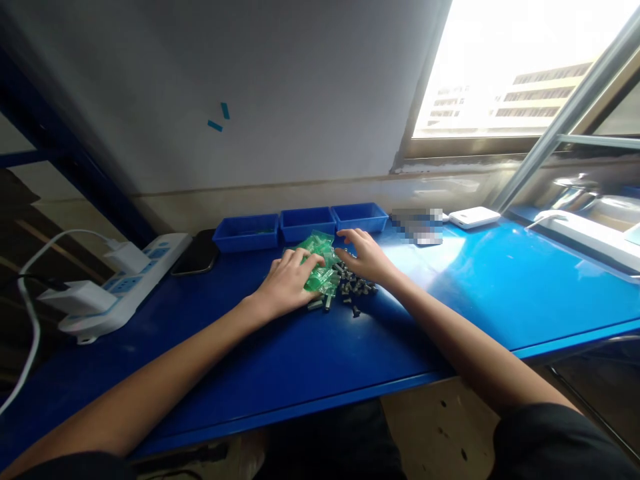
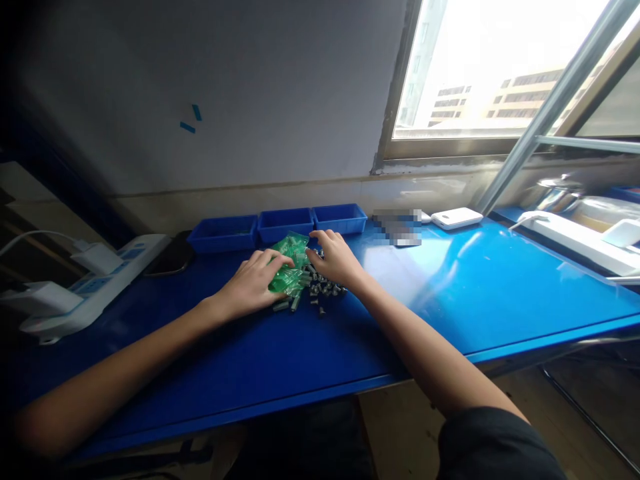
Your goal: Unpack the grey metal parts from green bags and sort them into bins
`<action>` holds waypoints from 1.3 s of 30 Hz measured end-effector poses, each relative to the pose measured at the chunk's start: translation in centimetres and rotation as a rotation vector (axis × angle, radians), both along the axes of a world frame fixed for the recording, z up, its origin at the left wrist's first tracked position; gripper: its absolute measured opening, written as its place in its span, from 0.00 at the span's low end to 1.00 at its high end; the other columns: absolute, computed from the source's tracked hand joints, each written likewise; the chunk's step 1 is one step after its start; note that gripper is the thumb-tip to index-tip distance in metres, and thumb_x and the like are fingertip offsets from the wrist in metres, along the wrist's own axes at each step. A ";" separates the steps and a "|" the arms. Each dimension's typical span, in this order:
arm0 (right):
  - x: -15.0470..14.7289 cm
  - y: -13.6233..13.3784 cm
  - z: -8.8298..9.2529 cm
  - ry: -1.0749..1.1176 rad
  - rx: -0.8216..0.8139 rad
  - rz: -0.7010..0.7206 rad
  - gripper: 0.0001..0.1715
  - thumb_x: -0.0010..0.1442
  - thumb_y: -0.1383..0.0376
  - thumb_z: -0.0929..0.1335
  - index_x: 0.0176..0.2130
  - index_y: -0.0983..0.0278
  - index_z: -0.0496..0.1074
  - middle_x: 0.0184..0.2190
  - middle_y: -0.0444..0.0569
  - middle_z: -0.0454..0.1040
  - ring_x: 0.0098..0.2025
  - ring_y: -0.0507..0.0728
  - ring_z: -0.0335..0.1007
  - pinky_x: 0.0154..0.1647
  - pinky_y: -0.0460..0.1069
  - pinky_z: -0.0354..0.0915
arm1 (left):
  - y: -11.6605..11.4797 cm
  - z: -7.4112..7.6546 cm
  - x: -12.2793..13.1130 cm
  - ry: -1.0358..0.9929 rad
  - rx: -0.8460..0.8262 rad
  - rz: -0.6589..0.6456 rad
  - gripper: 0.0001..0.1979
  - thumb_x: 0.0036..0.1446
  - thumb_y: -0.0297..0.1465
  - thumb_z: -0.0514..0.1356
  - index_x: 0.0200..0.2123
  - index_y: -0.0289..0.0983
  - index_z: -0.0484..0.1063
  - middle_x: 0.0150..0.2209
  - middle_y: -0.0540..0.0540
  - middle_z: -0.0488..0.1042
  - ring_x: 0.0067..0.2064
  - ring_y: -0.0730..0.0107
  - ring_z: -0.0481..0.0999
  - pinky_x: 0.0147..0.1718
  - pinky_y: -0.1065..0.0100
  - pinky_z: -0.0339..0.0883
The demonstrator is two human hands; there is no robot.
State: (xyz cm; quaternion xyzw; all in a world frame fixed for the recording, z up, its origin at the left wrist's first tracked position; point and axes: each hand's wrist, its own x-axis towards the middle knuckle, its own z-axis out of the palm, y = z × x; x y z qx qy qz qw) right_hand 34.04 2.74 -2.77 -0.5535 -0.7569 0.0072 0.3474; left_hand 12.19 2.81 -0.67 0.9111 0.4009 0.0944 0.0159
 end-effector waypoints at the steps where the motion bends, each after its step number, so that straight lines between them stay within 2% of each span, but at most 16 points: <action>1: -0.1 0.0 -0.2 0.007 -0.001 0.001 0.23 0.62 0.58 0.63 0.54 0.64 0.66 0.44 0.55 0.71 0.49 0.62 0.66 0.51 0.54 0.63 | -0.1 0.0 -0.5 -0.013 -0.064 0.007 0.32 0.49 0.48 0.63 0.57 0.50 0.62 0.60 0.41 0.60 0.61 0.44 0.59 0.53 0.47 0.62; 3: -0.2 0.2 -0.4 0.014 -0.015 0.011 0.25 0.64 0.57 0.61 0.56 0.64 0.65 0.46 0.56 0.71 0.51 0.62 0.66 0.53 0.55 0.62 | -0.3 -0.2 -1.8 -0.025 -0.171 0.011 0.44 0.43 0.57 0.63 0.62 0.53 0.55 0.66 0.40 0.49 0.66 0.37 0.48 0.58 0.41 0.54; 6: -0.4 1.0 -0.4 -0.024 -0.047 0.058 0.31 0.65 0.52 0.60 0.60 0.65 0.62 0.52 0.58 0.69 0.56 0.63 0.63 0.57 0.57 0.59 | -0.4 -0.6 -4.0 -0.086 -0.218 0.026 0.54 0.41 0.61 0.62 0.67 0.54 0.43 0.70 0.40 0.34 0.69 0.33 0.34 0.60 0.36 0.46; 8: -0.6 1.7 -0.2 -0.069 -0.077 0.088 0.36 0.64 0.48 0.59 0.64 0.63 0.59 0.59 0.59 0.63 0.62 0.65 0.56 0.62 0.59 0.55 | -0.1 -1.2 -5.2 -0.143 -0.166 0.077 0.53 0.44 0.61 0.59 0.68 0.52 0.39 0.71 0.40 0.31 0.69 0.34 0.29 0.60 0.33 0.41; 10: -1.0 2.3 0.1 -0.125 -0.142 0.111 0.37 0.63 0.45 0.59 0.65 0.59 0.58 0.64 0.56 0.57 0.66 0.67 0.49 0.64 0.62 0.51 | 0.6 -2.0 -6.1 -0.194 -0.108 0.141 0.48 0.50 0.61 0.54 0.68 0.49 0.40 0.71 0.39 0.33 0.70 0.38 0.28 0.61 0.33 0.36; 11: -1.2 2.4 0.1 -0.152 -0.189 0.126 0.37 0.63 0.45 0.60 0.65 0.57 0.58 0.64 0.55 0.57 0.66 0.68 0.50 0.64 0.63 0.51 | 1.0 -2.4 -6.4 -0.217 -0.103 0.167 0.44 0.54 0.59 0.50 0.68 0.48 0.42 0.71 0.39 0.36 0.70 0.40 0.30 0.61 0.34 0.35; 14: -1.5 1.9 0.1 -0.183 -0.285 0.194 0.36 0.61 0.46 0.62 0.65 0.55 0.58 0.60 0.54 0.64 0.60 0.67 0.62 0.59 0.62 0.57 | 2.0 -3.5 -6.7 -0.241 -0.139 0.201 0.36 0.62 0.55 0.42 0.67 0.45 0.47 0.69 0.39 0.46 0.70 0.46 0.39 0.63 0.39 0.40; 18: -0.8 0.1 0.0 -0.194 -0.247 0.242 0.32 0.60 0.48 0.65 0.60 0.54 0.65 0.55 0.53 0.68 0.57 0.66 0.63 0.56 0.61 0.59 | 2.0 -4.1 -6.4 -0.284 -0.147 0.110 0.33 0.63 0.53 0.44 0.65 0.43 0.53 0.64 0.39 0.57 0.66 0.49 0.56 0.62 0.48 0.52; 22: -0.5 -0.7 0.1 -0.170 -0.231 0.280 0.24 0.60 0.47 0.64 0.51 0.54 0.73 0.48 0.52 0.71 0.55 0.65 0.63 0.55 0.61 0.59 | 1.0 -3.9 -5.8 -0.371 -0.098 0.136 0.31 0.62 0.52 0.47 0.61 0.42 0.60 0.60 0.40 0.62 0.59 0.53 0.66 0.58 0.54 0.61; 25: -0.6 0.1 0.1 -0.108 -0.147 0.209 0.25 0.63 0.48 0.61 0.49 0.58 0.74 0.45 0.53 0.72 0.53 0.64 0.63 0.55 0.59 0.59 | 0.6 -3.6 -5.5 -0.402 -0.047 0.134 0.28 0.64 0.49 0.46 0.59 0.40 0.63 0.58 0.41 0.65 0.58 0.54 0.67 0.57 0.54 0.62; 28: -0.4 2.1 0.5 -0.092 -0.014 0.050 0.25 0.63 0.50 0.61 0.53 0.59 0.71 0.48 0.54 0.72 0.55 0.65 0.62 0.55 0.60 0.60 | 1.2 -2.9 -5.3 -0.432 0.082 0.128 0.25 0.65 0.46 0.46 0.56 0.39 0.66 0.56 0.41 0.67 0.58 0.54 0.66 0.57 0.54 0.61; 31: -0.3 4.7 1.4 -0.076 0.069 -0.166 0.30 0.61 0.52 0.63 0.58 0.64 0.66 0.54 0.59 0.69 0.57 0.67 0.61 0.56 0.61 0.59 | 3.0 -1.7 -5.1 -0.442 0.296 0.177 0.21 0.63 0.43 0.50 0.52 0.37 0.69 0.55 0.39 0.67 0.59 0.53 0.65 0.58 0.54 0.59; 34: -0.8 7.1 2.0 -0.144 0.112 -0.245 0.35 0.59 0.50 0.64 0.60 0.63 0.63 0.58 0.59 0.66 0.62 0.69 0.55 0.62 0.67 0.50 | 5.9 0.0 -4.5 -0.344 0.423 0.184 0.18 0.61 0.38 0.53 0.50 0.36 0.71 0.53 0.39 0.68 0.58 0.54 0.65 0.58 0.56 0.59; 36: -1.3 8.4 2.0 -0.238 0.090 -0.213 0.34 0.59 0.48 0.64 0.59 0.61 0.65 0.59 0.57 0.66 0.64 0.69 0.53 0.64 0.69 0.42 | 8.1 0.8 -3.9 -0.251 0.412 0.190 0.20 0.60 0.38 0.54 0.52 0.38 0.69 0.54 0.40 0.68 0.58 0.54 0.65 0.59 0.56 0.58; 37: -1.4 8.9 1.8 -0.283 0.050 -0.187 0.33 0.59 0.48 0.64 0.58 0.61 0.67 0.59 0.56 0.66 0.64 0.69 0.54 0.65 0.69 0.42 | 9.3 1.0 -3.6 -0.201 0.358 0.192 0.23 0.58 0.40 0.55 0.56 0.38 0.67 0.55 0.40 0.68 0.58 0.53 0.66 0.58 0.56 0.58; 39: -1.2 9.8 1.4 -0.341 -0.058 -0.138 0.31 0.58 0.49 0.65 0.55 0.63 0.71 0.60 0.57 0.66 0.61 0.67 0.59 0.64 0.64 0.49 | 11.2 1.0 -3.1 -0.097 0.177 0.165 0.29 0.58 0.42 0.56 0.60 0.38 0.62 0.59 0.40 0.65 0.58 0.55 0.66 0.57 0.60 0.61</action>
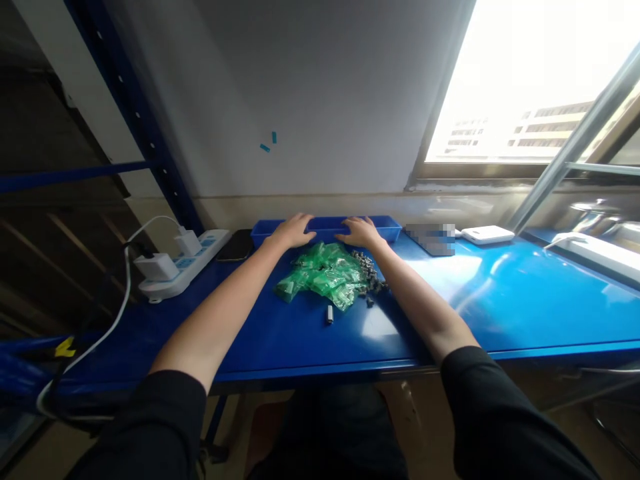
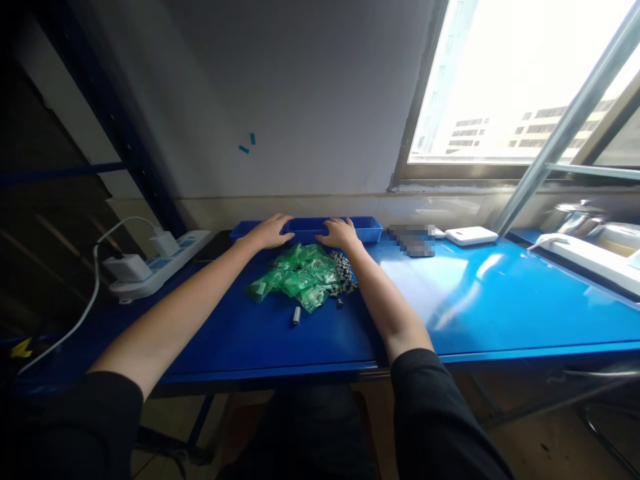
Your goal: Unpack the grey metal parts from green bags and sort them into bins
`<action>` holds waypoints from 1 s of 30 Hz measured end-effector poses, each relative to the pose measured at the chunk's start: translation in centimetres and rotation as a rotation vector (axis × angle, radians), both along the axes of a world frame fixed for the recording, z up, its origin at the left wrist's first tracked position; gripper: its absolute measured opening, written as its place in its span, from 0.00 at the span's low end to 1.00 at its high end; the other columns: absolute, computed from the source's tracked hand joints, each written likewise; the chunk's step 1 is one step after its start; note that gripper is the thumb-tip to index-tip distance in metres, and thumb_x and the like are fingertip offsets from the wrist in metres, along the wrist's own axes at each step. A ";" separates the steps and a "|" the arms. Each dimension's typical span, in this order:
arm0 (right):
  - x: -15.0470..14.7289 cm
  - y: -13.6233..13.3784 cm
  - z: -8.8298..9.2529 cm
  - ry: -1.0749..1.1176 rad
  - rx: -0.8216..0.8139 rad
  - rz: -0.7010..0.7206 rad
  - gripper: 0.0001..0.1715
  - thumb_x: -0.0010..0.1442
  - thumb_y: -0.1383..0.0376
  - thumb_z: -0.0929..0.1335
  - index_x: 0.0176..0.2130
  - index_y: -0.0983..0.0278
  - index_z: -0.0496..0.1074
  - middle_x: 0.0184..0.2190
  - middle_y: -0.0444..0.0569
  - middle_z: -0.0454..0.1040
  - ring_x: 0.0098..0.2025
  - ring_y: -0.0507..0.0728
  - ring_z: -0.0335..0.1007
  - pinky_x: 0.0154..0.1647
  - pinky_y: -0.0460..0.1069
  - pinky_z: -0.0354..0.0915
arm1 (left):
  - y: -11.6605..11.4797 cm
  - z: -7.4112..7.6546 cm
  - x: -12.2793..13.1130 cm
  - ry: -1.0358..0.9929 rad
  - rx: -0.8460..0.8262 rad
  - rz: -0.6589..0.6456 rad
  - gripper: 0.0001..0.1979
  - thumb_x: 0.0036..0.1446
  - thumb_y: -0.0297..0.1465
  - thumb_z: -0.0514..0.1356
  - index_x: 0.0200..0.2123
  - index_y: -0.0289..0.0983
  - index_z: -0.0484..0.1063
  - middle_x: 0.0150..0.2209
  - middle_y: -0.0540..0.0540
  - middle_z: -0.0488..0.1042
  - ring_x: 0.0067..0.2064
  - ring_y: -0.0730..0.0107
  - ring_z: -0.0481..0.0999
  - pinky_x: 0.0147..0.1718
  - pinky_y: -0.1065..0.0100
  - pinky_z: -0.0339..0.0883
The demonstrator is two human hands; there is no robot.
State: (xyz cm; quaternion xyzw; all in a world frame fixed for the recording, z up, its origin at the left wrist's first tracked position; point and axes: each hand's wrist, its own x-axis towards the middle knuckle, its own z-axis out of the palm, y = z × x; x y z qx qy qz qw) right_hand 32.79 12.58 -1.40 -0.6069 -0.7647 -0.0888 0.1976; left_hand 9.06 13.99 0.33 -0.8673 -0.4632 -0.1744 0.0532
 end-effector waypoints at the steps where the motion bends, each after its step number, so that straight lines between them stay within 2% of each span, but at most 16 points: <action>1: 0.2 0.3 -0.2 -0.007 -0.049 0.012 0.30 0.58 0.49 0.65 0.53 0.64 0.72 0.60 0.56 0.66 0.60 0.66 0.62 0.62 0.61 0.53 | 0.7 -0.2 0.2 0.043 -0.064 -0.013 0.28 0.58 0.42 0.56 0.60 0.38 0.63 0.60 0.41 0.65 0.58 0.55 0.67 0.56 0.61 0.62; 3: 0.7 0.6 -0.5 0.004 -0.088 0.031 0.27 0.58 0.51 0.66 0.51 0.64 0.74 0.59 0.55 0.67 0.58 0.64 0.65 0.59 0.55 0.59 | 1.4 -1.0 0.5 0.073 -0.082 -0.009 0.23 0.60 0.39 0.54 0.56 0.37 0.68 0.59 0.41 0.66 0.57 0.55 0.68 0.55 0.61 0.63; 7: 1.4 -0.4 -0.7 0.021 -0.057 0.059 0.24 0.58 0.55 0.66 0.50 0.64 0.75 0.56 0.54 0.70 0.56 0.62 0.67 0.57 0.52 0.61 | 0.5 -2.0 1.0 0.007 0.019 0.057 0.17 0.61 0.32 0.51 0.47 0.36 0.75 0.53 0.40 0.71 0.53 0.55 0.71 0.54 0.61 0.64; 11: 1.3 -2.6 -0.7 0.027 -0.039 0.058 0.23 0.57 0.55 0.67 0.48 0.64 0.76 0.59 0.54 0.68 0.58 0.62 0.66 0.58 0.51 0.60 | -1.4 -2.0 0.9 -0.022 0.010 0.034 0.16 0.60 0.31 0.52 0.45 0.35 0.76 0.52 0.40 0.72 0.52 0.55 0.72 0.54 0.61 0.64; 16: 1.6 -4.1 -0.6 0.104 -0.016 0.103 0.21 0.57 0.55 0.66 0.45 0.63 0.76 0.53 0.53 0.73 0.54 0.61 0.68 0.56 0.52 0.62 | -3.9 -2.1 0.3 -0.096 0.007 -0.021 0.18 0.61 0.35 0.52 0.47 0.36 0.75 0.53 0.39 0.71 0.55 0.54 0.69 0.56 0.58 0.63; 19: 1.7 -4.4 -0.6 0.142 0.023 0.138 0.20 0.57 0.56 0.67 0.46 0.64 0.76 0.49 0.53 0.74 0.52 0.61 0.69 0.54 0.52 0.62 | -6.3 -2.0 -0.1 -0.185 0.102 -0.070 0.19 0.60 0.37 0.53 0.50 0.35 0.73 0.55 0.37 0.69 0.61 0.51 0.63 0.60 0.54 0.58; 21: 1.6 -4.8 -0.7 0.165 0.084 0.133 0.20 0.57 0.57 0.67 0.46 0.64 0.76 0.47 0.54 0.74 0.51 0.61 0.68 0.53 0.53 0.62 | -8.5 -1.6 -0.3 -0.252 0.126 -0.131 0.18 0.61 0.39 0.52 0.47 0.37 0.74 0.50 0.39 0.71 0.57 0.54 0.66 0.57 0.55 0.61; 23: 1.2 -5.4 -0.7 0.193 0.155 0.101 0.19 0.58 0.57 0.66 0.44 0.64 0.76 0.44 0.55 0.74 0.50 0.62 0.66 0.53 0.54 0.61 | -10.8 -1.0 -0.4 -0.301 0.048 -0.207 0.19 0.61 0.42 0.53 0.46 0.38 0.74 0.45 0.41 0.73 0.50 0.57 0.70 0.52 0.57 0.65; 25: 0.6 -6.2 -0.6 0.225 0.208 0.073 0.18 0.59 0.57 0.65 0.43 0.64 0.77 0.41 0.55 0.74 0.48 0.63 0.66 0.52 0.55 0.61 | -12.5 -0.4 -0.6 -0.203 -0.192 -0.406 0.21 0.57 0.45 0.57 0.49 0.40 0.73 0.44 0.44 0.74 0.44 0.61 0.73 0.44 0.63 0.68; 27: -0.3 -7.2 -0.3 0.254 0.235 0.094 0.17 0.59 0.58 0.65 0.42 0.64 0.77 0.39 0.54 0.74 0.46 0.62 0.66 0.51 0.55 0.61 | -13.4 0.0 -0.7 -0.107 -0.328 -0.526 0.24 0.49 0.46 0.64 0.48 0.41 0.74 0.44 0.44 0.74 0.41 0.62 0.74 0.40 0.66 0.68; 28: -0.9 -7.7 -0.1 0.266 0.244 0.118 0.17 0.59 0.58 0.65 0.41 0.64 0.77 0.38 0.53 0.75 0.45 0.61 0.66 0.50 0.54 0.61 | -13.6 0.1 -0.7 -0.093 -0.361 -0.549 0.24 0.47 0.45 0.65 0.47 0.41 0.75 0.43 0.45 0.75 0.39 0.62 0.74 0.38 0.67 0.68; 30: -2.1 -8.6 0.4 0.303 0.237 0.172 0.16 0.58 0.58 0.65 0.39 0.65 0.77 0.33 0.51 0.75 0.40 0.59 0.67 0.45 0.51 0.61 | -13.4 0.1 -0.7 -0.170 -0.360 -0.510 0.20 0.49 0.43 0.64 0.43 0.40 0.77 0.39 0.45 0.77 0.36 0.64 0.74 0.35 0.67 0.67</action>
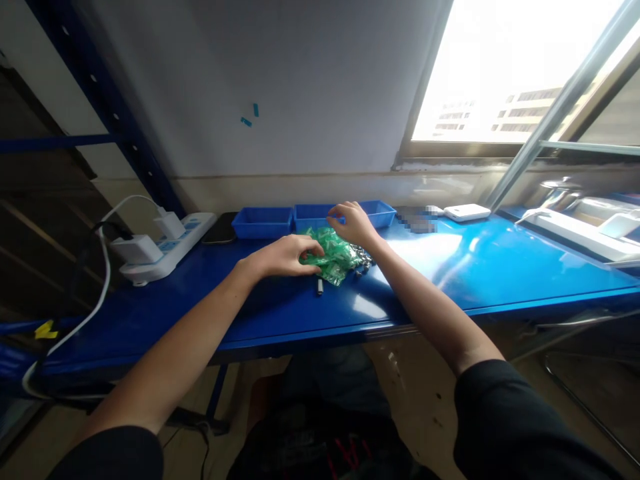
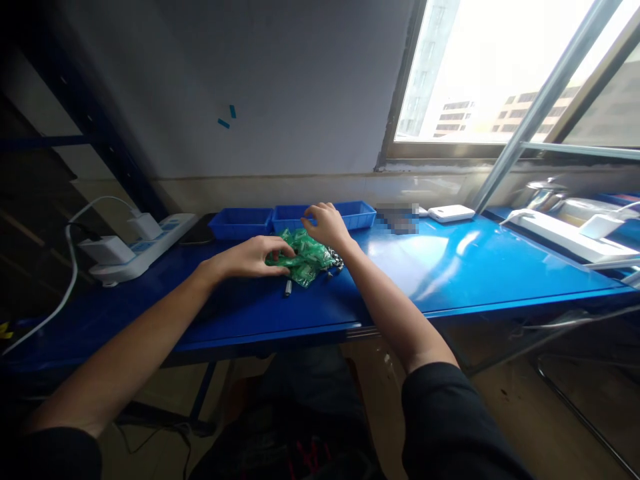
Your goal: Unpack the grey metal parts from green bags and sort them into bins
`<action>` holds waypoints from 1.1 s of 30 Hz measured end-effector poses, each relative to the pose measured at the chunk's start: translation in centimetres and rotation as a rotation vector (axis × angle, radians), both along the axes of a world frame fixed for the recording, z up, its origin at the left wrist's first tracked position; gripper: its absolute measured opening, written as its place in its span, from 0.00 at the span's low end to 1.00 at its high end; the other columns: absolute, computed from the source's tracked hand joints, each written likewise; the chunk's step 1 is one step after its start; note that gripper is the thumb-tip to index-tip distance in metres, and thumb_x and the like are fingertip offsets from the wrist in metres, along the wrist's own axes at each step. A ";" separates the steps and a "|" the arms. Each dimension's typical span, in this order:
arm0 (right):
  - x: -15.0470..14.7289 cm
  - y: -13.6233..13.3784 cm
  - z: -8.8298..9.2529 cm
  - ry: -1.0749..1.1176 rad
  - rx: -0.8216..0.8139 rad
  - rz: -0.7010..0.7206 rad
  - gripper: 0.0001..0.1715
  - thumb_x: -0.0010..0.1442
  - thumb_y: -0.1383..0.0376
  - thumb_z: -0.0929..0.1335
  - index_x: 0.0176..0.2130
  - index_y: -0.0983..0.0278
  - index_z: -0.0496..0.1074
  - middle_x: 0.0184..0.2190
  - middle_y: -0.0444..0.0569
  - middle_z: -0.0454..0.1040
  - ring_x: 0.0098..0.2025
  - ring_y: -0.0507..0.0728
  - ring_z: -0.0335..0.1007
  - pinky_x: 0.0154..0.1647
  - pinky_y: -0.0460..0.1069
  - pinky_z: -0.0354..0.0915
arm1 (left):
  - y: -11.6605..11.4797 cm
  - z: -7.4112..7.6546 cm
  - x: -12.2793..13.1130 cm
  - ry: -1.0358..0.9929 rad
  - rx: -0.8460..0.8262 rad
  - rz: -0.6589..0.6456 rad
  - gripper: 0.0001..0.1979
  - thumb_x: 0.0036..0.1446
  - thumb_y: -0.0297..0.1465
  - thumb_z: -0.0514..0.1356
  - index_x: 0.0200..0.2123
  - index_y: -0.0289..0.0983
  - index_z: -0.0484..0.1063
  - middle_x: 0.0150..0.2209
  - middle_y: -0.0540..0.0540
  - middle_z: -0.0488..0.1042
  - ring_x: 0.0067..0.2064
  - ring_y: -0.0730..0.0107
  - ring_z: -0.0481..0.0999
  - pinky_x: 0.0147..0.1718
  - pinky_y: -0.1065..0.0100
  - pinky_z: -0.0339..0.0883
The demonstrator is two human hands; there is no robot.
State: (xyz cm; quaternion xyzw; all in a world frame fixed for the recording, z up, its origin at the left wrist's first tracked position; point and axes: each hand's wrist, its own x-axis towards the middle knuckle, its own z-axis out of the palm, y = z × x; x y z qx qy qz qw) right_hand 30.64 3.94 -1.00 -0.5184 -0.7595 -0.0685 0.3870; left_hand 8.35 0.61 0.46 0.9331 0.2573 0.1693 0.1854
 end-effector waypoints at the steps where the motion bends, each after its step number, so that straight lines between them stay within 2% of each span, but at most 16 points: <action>1: -0.7 -0.4 0.2 0.033 -0.031 0.033 0.16 0.58 0.58 0.65 0.39 0.65 0.77 0.30 0.48 0.74 0.35 0.56 0.66 0.41 0.50 0.60 | 0.3 0.0 0.0 -0.068 -0.008 0.053 0.17 0.51 0.42 0.62 0.42 0.39 0.77 0.38 0.45 0.77 0.34 0.65 0.74 0.33 0.68 0.66; 4: -2.8 -1.3 0.7 0.241 -0.164 0.097 0.19 0.60 0.55 0.64 0.36 0.65 0.77 0.20 0.42 0.68 0.25 0.51 0.60 0.29 0.46 0.55 | 1.5 -0.3 -0.1 -0.322 0.020 0.235 0.15 0.56 0.41 0.58 0.38 0.37 0.78 0.36 0.45 0.78 0.37 0.65 0.75 0.35 0.68 0.67; 8: -4.9 -1.8 0.8 0.561 -0.358 0.272 0.27 0.59 0.46 0.62 0.30 0.65 0.74 0.18 0.41 0.64 0.21 0.49 0.56 0.22 0.45 0.51 | 3.3 -0.6 0.1 -0.484 0.045 0.374 0.17 0.55 0.44 0.59 0.35 0.37 0.79 0.36 0.45 0.78 0.38 0.64 0.75 0.37 0.67 0.67; 11: -5.0 -1.6 0.8 0.806 -0.523 0.323 0.32 0.57 0.40 0.62 0.31 0.65 0.73 0.15 0.40 0.61 0.17 0.49 0.54 0.18 0.46 0.50 | 4.1 -0.5 0.8 -0.531 -0.025 0.400 0.18 0.53 0.45 0.60 0.35 0.36 0.79 0.33 0.45 0.78 0.34 0.67 0.74 0.34 0.68 0.67; 15: -3.6 -1.1 0.8 0.925 -0.606 0.305 0.29 0.53 0.41 0.67 0.32 0.65 0.73 0.15 0.40 0.62 0.16 0.48 0.55 0.17 0.45 0.50 | 4.2 -0.4 1.7 -0.626 -0.290 0.383 0.19 0.52 0.44 0.61 0.38 0.35 0.78 0.33 0.44 0.78 0.32 0.66 0.74 0.28 0.69 0.68; 16: -3.3 -1.0 0.8 0.932 -0.618 0.300 0.28 0.53 0.42 0.68 0.33 0.65 0.73 0.16 0.41 0.65 0.16 0.48 0.57 0.17 0.45 0.50 | 4.0 -0.6 1.7 -0.650 -0.305 0.385 0.19 0.53 0.43 0.61 0.39 0.34 0.78 0.34 0.44 0.78 0.34 0.64 0.75 0.29 0.68 0.69; 18: -3.1 -1.0 0.7 0.940 -0.643 0.301 0.27 0.53 0.43 0.68 0.32 0.65 0.73 0.19 0.44 0.69 0.19 0.49 0.61 0.18 0.45 0.53 | 3.6 -1.1 1.6 -0.654 -0.191 0.384 0.16 0.54 0.40 0.60 0.40 0.35 0.78 0.38 0.43 0.78 0.40 0.62 0.76 0.36 0.66 0.71; 21: -3.6 -1.3 0.5 0.957 -0.593 0.312 0.21 0.53 0.48 0.69 0.30 0.65 0.71 0.21 0.45 0.70 0.23 0.50 0.65 0.23 0.45 0.59 | 2.7 -2.0 1.2 -0.506 0.147 0.293 0.14 0.56 0.33 0.57 0.43 0.37 0.77 0.44 0.43 0.76 0.47 0.62 0.74 0.49 0.63 0.68; 23: -4.1 -1.4 0.3 0.975 -0.488 0.309 0.15 0.50 0.56 0.71 0.34 0.64 0.71 0.22 0.41 0.68 0.25 0.50 0.65 0.27 0.45 0.62 | 2.1 -2.3 1.1 -0.386 0.282 0.225 0.17 0.57 0.31 0.56 0.48 0.38 0.75 0.48 0.43 0.73 0.51 0.61 0.72 0.54 0.62 0.64; 26: -4.4 -1.1 -0.2 1.004 -0.359 0.281 0.24 0.47 0.64 0.71 0.45 0.62 0.69 0.24 0.39 0.68 0.28 0.50 0.66 0.31 0.46 0.64 | 1.7 -2.3 1.3 -0.304 0.334 0.227 0.20 0.56 0.33 0.58 0.52 0.38 0.72 0.53 0.42 0.71 0.55 0.58 0.68 0.58 0.59 0.60; 27: -4.3 -0.9 -0.3 1.005 -0.338 0.271 0.26 0.47 0.64 0.70 0.48 0.63 0.68 0.25 0.40 0.68 0.29 0.51 0.67 0.32 0.47 0.64 | 1.7 -2.3 1.4 -0.307 0.325 0.244 0.21 0.55 0.35 0.59 0.52 0.38 0.72 0.52 0.42 0.71 0.55 0.57 0.68 0.58 0.58 0.60; 29: -3.9 -0.6 -0.5 0.978 -0.311 0.264 0.23 0.48 0.63 0.69 0.46 0.64 0.70 0.28 0.43 0.71 0.32 0.53 0.69 0.35 0.49 0.66 | 1.8 -2.2 1.4 -0.356 0.257 0.298 0.19 0.55 0.37 0.59 0.49 0.38 0.74 0.49 0.43 0.74 0.52 0.57 0.70 0.55 0.57 0.62; 31: -3.6 -0.6 -0.5 0.910 -0.270 0.284 0.16 0.49 0.61 0.69 0.39 0.65 0.73 0.30 0.46 0.74 0.35 0.54 0.70 0.39 0.51 0.66 | 2.0 -2.1 1.3 -0.440 0.096 0.377 0.18 0.58 0.42 0.56 0.44 0.37 0.76 0.42 0.43 0.77 0.48 0.58 0.72 0.50 0.59 0.65; 33: -3.7 -1.0 -0.4 0.776 -0.194 0.315 0.10 0.51 0.61 0.68 0.34 0.63 0.73 0.33 0.48 0.76 0.40 0.57 0.72 0.45 0.53 0.66 | 2.5 -2.2 1.1 -0.546 -0.137 0.441 0.24 0.60 0.48 0.51 0.39 0.36 0.77 0.37 0.43 0.78 0.42 0.59 0.75 0.42 0.62 0.67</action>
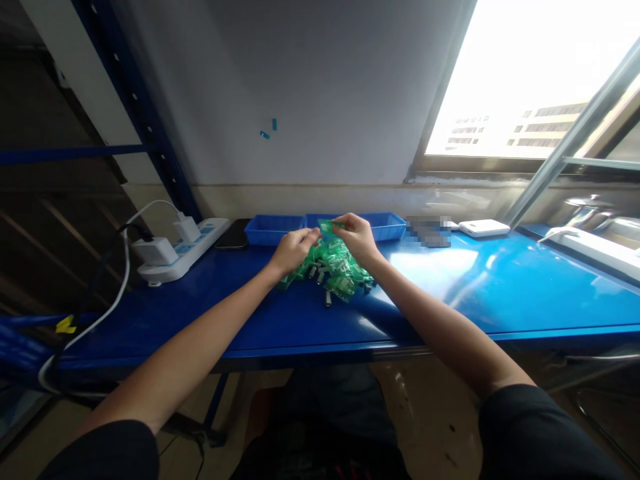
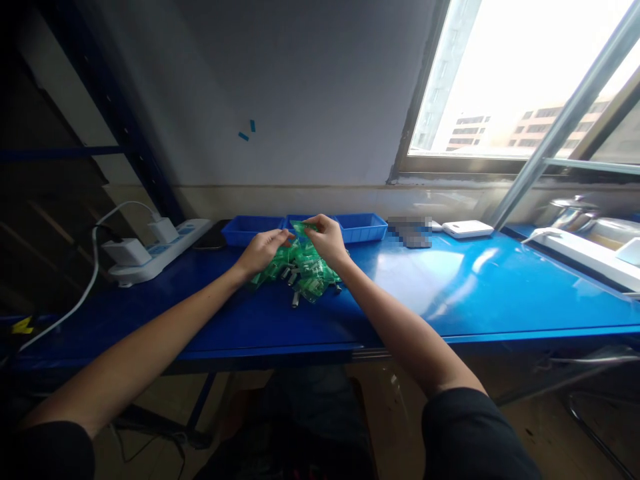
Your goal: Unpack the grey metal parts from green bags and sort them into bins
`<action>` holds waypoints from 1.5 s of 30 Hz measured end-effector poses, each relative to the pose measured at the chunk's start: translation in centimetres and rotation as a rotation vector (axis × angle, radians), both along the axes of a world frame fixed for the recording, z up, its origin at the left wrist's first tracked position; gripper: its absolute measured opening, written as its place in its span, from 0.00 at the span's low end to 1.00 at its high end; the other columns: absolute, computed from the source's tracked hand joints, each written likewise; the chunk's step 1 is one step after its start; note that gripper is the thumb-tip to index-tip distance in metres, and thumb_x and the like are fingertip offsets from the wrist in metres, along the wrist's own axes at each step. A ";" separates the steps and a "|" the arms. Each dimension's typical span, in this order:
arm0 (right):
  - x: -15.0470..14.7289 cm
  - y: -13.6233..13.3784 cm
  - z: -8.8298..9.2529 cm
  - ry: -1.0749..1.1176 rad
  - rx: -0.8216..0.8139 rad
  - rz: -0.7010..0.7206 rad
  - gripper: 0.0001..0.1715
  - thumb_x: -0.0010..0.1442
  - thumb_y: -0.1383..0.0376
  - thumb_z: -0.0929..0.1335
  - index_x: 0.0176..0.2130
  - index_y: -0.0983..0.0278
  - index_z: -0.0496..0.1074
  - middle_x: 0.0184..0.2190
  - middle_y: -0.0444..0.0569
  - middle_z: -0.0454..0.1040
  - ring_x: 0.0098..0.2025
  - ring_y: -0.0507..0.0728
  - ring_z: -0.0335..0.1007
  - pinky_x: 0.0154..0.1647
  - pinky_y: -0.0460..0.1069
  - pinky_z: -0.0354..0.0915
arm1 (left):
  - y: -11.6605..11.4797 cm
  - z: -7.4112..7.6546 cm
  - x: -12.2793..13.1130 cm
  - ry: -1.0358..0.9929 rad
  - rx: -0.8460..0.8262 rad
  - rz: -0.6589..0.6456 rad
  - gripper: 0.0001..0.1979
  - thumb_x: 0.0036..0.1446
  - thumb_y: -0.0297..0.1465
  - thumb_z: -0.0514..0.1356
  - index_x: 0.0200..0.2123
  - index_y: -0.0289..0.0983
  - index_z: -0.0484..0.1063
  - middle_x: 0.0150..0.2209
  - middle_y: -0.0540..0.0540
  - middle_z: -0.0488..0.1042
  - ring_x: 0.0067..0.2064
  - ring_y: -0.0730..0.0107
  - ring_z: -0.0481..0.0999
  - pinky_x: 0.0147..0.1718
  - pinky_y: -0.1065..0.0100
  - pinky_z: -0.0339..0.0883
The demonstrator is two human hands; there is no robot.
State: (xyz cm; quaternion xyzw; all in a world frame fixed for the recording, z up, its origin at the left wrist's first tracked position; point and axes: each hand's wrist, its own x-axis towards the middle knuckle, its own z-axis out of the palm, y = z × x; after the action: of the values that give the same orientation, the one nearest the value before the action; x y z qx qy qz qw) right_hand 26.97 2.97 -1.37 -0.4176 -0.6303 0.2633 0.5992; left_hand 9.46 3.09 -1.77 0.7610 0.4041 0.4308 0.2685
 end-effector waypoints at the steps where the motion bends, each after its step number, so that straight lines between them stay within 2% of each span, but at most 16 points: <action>1: -0.2 -0.4 0.1 -0.091 0.059 -0.004 0.08 0.52 0.62 0.68 0.32 0.62 0.74 0.36 0.48 0.76 0.44 0.58 0.72 0.49 0.54 0.65 | 0.2 -0.1 -0.1 -0.083 -0.105 -0.011 0.27 0.60 0.51 0.49 0.37 0.35 0.77 0.34 0.42 0.78 0.40 0.60 0.75 0.37 0.64 0.67; 4: -1.1 -1.6 0.1 -0.400 0.224 -0.071 0.08 0.54 0.66 0.66 0.31 0.60 0.76 0.48 0.50 0.71 0.58 0.60 0.62 0.59 0.57 0.59 | 0.8 -0.2 -0.1 -0.294 -0.303 -0.070 0.26 0.57 0.53 0.52 0.35 0.35 0.74 0.31 0.44 0.76 0.33 0.66 0.75 0.27 0.69 0.63; 7: -1.9 -2.4 0.0 -0.522 0.274 -0.210 0.12 0.55 0.67 0.65 0.33 0.58 0.79 0.54 0.52 0.62 0.60 0.62 0.56 0.60 0.58 0.57 | 1.1 -0.1 -0.1 -0.402 -0.299 -0.052 0.18 0.53 0.45 0.60 0.39 0.37 0.69 0.32 0.47 0.74 0.31 0.71 0.73 0.26 0.72 0.62; 10: -2.0 -2.3 0.1 -0.473 0.161 -0.275 0.12 0.56 0.62 0.66 0.36 0.59 0.79 0.47 0.53 0.64 0.54 0.63 0.62 0.56 0.58 0.61 | 0.9 -0.1 -0.3 -0.386 -0.114 0.067 0.16 0.55 0.38 0.59 0.45 0.40 0.63 0.32 0.50 0.71 0.32 0.71 0.72 0.28 0.72 0.64; 12: -1.7 -2.0 0.3 -0.372 0.026 -0.201 0.17 0.58 0.55 0.64 0.33 0.61 0.78 0.37 0.52 0.68 0.45 0.61 0.66 0.49 0.56 0.65 | 0.5 -0.1 -0.5 -0.230 0.085 0.094 0.12 0.56 0.36 0.58 0.42 0.40 0.64 0.34 0.49 0.70 0.35 0.70 0.72 0.32 0.70 0.66; 15: -1.4 -1.6 0.5 -0.185 -0.154 -0.030 0.25 0.60 0.50 0.62 0.26 0.65 0.75 0.24 0.47 0.68 0.31 0.55 0.65 0.35 0.51 0.64 | -0.3 -0.1 -0.5 0.077 0.343 0.005 0.04 0.57 0.33 0.57 0.35 0.39 0.69 0.40 0.46 0.69 0.43 0.67 0.71 0.43 0.65 0.67; 18: -1.3 -1.3 0.4 -0.110 -0.146 -0.010 0.18 0.58 0.55 0.64 0.29 0.65 0.75 0.22 0.45 0.68 0.26 0.52 0.62 0.29 0.48 0.61 | -0.8 -0.1 -0.1 0.194 0.412 -0.063 0.06 0.55 0.33 0.60 0.36 0.39 0.73 0.43 0.44 0.67 0.50 0.62 0.68 0.53 0.61 0.64; 20: -1.3 -1.2 0.2 -0.153 -0.026 -0.089 0.14 0.58 0.59 0.65 0.34 0.64 0.77 0.26 0.45 0.70 0.28 0.53 0.63 0.31 0.48 0.63 | -0.7 -0.1 0.1 0.132 0.297 -0.066 0.11 0.52 0.37 0.63 0.39 0.38 0.74 0.45 0.43 0.67 0.50 0.60 0.69 0.50 0.61 0.66; 24: -1.2 -1.5 -0.1 -0.424 0.332 -0.169 0.14 0.59 0.63 0.65 0.40 0.59 0.80 0.35 0.50 0.67 0.38 0.56 0.65 0.42 0.52 0.66 | 0.0 0.1 0.2 -0.289 -0.200 -0.130 0.19 0.58 0.46 0.57 0.39 0.35 0.72 0.38 0.43 0.72 0.40 0.65 0.74 0.34 0.68 0.68; 26: -1.3 -1.7 -0.4 -0.548 0.443 -0.143 0.16 0.59 0.69 0.64 0.40 0.57 0.80 0.40 0.52 0.65 0.44 0.58 0.64 0.45 0.53 0.66 | 0.3 0.2 0.1 -0.469 -0.387 -0.144 0.17 0.58 0.44 0.57 0.36 0.34 0.70 0.33 0.45 0.72 0.32 0.71 0.73 0.29 0.72 0.65; 28: -1.4 -1.8 -0.6 -0.623 0.476 -0.132 0.22 0.56 0.74 0.62 0.41 0.56 0.80 0.43 0.53 0.64 0.49 0.60 0.61 0.48 0.55 0.66 | 0.4 0.2 0.0 -0.516 -0.451 -0.127 0.12 0.55 0.38 0.61 0.35 0.35 0.68 0.32 0.47 0.72 0.28 0.74 0.72 0.26 0.74 0.63; 31: -1.6 -1.8 -0.8 -0.663 0.454 -0.137 0.25 0.54 0.78 0.61 0.41 0.58 0.79 0.45 0.54 0.64 0.51 0.61 0.60 0.49 0.56 0.66 | 0.5 0.5 -0.6 -0.376 -0.286 -0.043 0.09 0.55 0.35 0.60 0.36 0.36 0.69 0.32 0.48 0.74 0.28 0.73 0.73 0.26 0.73 0.64; 35: -1.2 -1.7 -0.3 -0.672 0.398 -0.210 0.20 0.57 0.74 0.61 0.38 0.61 0.78 0.42 0.54 0.66 0.47 0.61 0.63 0.49 0.57 0.64 | 1.6 1.8 -2.5 0.042 0.331 0.243 0.11 0.60 0.36 0.56 0.42 0.38 0.73 0.41 0.44 0.76 0.43 0.63 0.75 0.41 0.67 0.68; 37: -0.6 -1.3 0.1 -0.693 0.378 -0.258 0.16 0.60 0.70 0.62 0.39 0.62 0.77 0.41 0.55 0.68 0.46 0.61 0.63 0.49 0.57 0.64 | 2.7 2.2 -3.5 0.218 0.503 0.377 0.14 0.63 0.33 0.52 0.48 0.39 0.73 0.47 0.43 0.75 0.50 0.60 0.73 0.49 0.64 0.65; 41: 2.1 0.5 0.2 -0.745 0.308 -0.398 0.15 0.62 0.63 0.63 0.44 0.62 0.75 0.41 0.55 0.72 0.47 0.64 0.65 0.49 0.58 0.64 | 5.1 1.0 -4.2 0.532 0.486 0.461 0.21 0.63 0.33 0.51 0.57 0.34 0.68 0.56 0.37 0.70 0.59 0.53 0.66 0.56 0.58 0.60; 45: 5.7 2.7 -0.9 -0.824 0.157 -0.512 0.23 0.63 0.55 0.62 0.51 0.65 0.71 0.47 0.58 0.74 0.50 0.66 0.67 0.51 0.59 0.62 | 5.5 -0.9 -3.3 0.593 0.428 0.423 0.24 0.66 0.35 0.46 0.61 0.33 0.62 0.59 0.38 0.67 0.61 0.55 0.64 0.61 0.54 0.54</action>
State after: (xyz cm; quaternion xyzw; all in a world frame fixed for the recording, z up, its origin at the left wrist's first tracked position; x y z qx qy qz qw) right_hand 32.69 5.67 -2.27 -0.5821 -0.7100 -0.1277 0.3751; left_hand 6.20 8.61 -2.64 0.7909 0.5125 0.3129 -0.1180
